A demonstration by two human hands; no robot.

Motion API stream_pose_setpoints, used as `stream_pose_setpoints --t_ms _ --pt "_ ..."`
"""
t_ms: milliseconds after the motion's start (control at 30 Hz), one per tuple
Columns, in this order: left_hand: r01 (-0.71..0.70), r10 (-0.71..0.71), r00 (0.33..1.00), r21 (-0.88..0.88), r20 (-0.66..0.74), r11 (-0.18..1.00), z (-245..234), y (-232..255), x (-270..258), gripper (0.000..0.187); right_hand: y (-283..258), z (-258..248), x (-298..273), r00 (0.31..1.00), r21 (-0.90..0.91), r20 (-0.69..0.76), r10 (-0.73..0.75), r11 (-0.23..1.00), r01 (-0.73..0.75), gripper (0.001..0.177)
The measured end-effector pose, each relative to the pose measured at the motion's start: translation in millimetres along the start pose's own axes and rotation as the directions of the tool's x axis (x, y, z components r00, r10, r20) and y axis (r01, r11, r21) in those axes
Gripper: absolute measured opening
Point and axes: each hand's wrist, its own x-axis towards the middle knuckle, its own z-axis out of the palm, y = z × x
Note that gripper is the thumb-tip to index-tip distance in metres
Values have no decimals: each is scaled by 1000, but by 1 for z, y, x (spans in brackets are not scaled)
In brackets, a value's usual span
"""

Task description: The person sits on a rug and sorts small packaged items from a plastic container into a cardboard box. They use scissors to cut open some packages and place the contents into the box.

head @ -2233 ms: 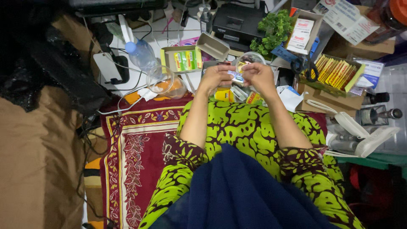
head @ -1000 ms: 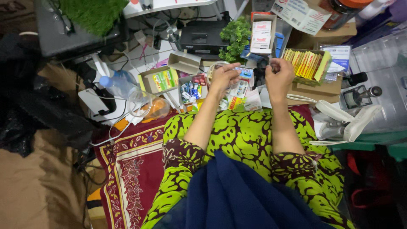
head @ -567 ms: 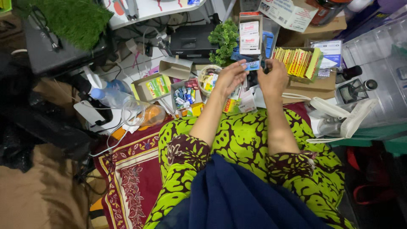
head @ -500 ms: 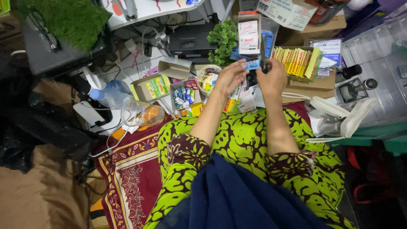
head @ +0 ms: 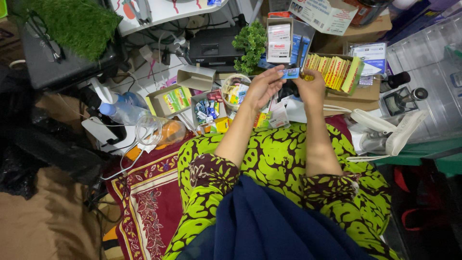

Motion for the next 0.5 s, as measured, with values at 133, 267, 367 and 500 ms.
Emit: stream_pose_setpoints --t_ms 133,267,367,500 --pt "1 -1 1000 12 17 1000 6 3 -6 38 1 -8 1 873 209 232 429 854 -476 47" --pt "-15 15 1000 10 14 1000 3 8 -12 37 -6 -17 0 807 281 361 468 770 -572 44" --pt "-32 33 997 22 -71 999 -5 12 -17 37 -5 -18 2 799 338 411 439 740 -581 43" --pt "-47 48 994 16 -100 999 -17 13 -20 36 6 -20 6 846 366 425 323 794 -486 38"
